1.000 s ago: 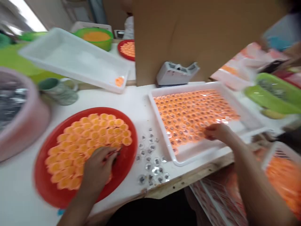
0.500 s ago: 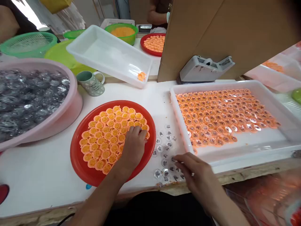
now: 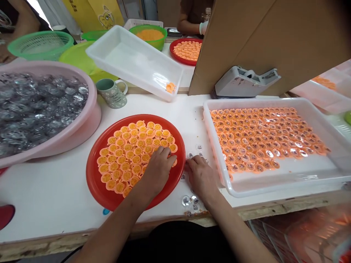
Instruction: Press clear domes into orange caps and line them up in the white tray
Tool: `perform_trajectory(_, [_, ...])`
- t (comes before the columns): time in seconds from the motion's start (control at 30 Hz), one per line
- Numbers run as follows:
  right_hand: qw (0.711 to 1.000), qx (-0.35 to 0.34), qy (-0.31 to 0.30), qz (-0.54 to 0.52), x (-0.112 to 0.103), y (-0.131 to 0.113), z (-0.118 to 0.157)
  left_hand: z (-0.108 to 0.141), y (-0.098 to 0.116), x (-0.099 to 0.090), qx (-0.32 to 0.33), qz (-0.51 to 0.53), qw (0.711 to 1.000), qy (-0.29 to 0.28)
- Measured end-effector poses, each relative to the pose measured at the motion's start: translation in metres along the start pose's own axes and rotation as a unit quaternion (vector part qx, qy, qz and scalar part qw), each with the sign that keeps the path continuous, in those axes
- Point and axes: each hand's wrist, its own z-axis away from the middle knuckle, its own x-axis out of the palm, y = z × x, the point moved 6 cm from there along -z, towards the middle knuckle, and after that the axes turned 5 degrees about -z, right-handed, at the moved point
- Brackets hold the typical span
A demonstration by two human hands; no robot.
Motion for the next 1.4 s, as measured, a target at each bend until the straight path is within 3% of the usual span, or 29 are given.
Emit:
perform_trajectory(0.2, [0.996,0.036,0.008,-0.08,0.0,0.008,0.002,0.0,0.003,-0.011,0.006,0.012,1.0,-0.004])
perform_trajectory(0.3, [0.984,0.077,0.027,-0.159,-0.004,0.018,0.008,0.006,0.002,-0.026,-0.053,0.111,0.992,-0.018])
perform_trajectory(0.37, [0.97,0.102,0.022,-0.22,-0.008,0.022,0.013,0.011,0.0,-0.031,-0.118,0.204,0.971,-0.044])
perform_trajectory(0.43, [0.921,0.142,-0.001,-0.363,-0.009,0.022,0.019,0.016,0.0,-0.031,-0.166,0.278,0.944,-0.07])
perform_trajectory(0.57, [0.699,0.223,-0.04,-0.678,-0.002,0.012,0.03,0.019,0.006,-0.024,-0.191,0.353,0.913,-0.08])
perform_trajectory(0.63, [0.665,0.233,-0.054,-0.707,0.002,0.007,0.034,0.021,0.009,-0.015,-0.207,0.396,0.889,-0.102])
perform_trajectory(0.77, [0.692,0.228,-0.064,-0.682,0.007,0.004,0.037,0.026,0.013,-0.001,-0.25,0.484,0.83,-0.123])
perform_trajectory(0.93, [0.691,0.215,-0.049,-0.688,0.007,0.006,0.037,0.03,0.002,-0.004,-0.303,0.504,0.803,-0.091])
perform_trajectory(1.0, [0.705,0.217,-0.038,-0.674,0.006,0.009,0.037,0.032,-0.003,-0.006,-0.323,0.523,0.785,-0.076])
perform_trajectory(1.13, [0.733,0.226,-0.06,-0.639,0.009,0.01,0.038,0.039,-0.01,-0.002,-0.349,0.613,0.706,-0.058])
perform_trajectory(1.27, [0.716,0.232,-0.081,-0.654,0.011,0.005,0.037,0.045,-0.009,0.008,-0.344,0.701,0.621,-0.061])
perform_trajectory(1.33, [0.706,0.229,-0.082,-0.665,0.01,0.001,0.034,0.045,-0.008,0.01,-0.332,0.72,0.606,-0.065])
perform_trajectory(1.4, [0.707,0.222,-0.07,-0.668,0.008,-0.001,0.031,0.046,-0.008,0.01,-0.329,0.716,0.612,-0.068])
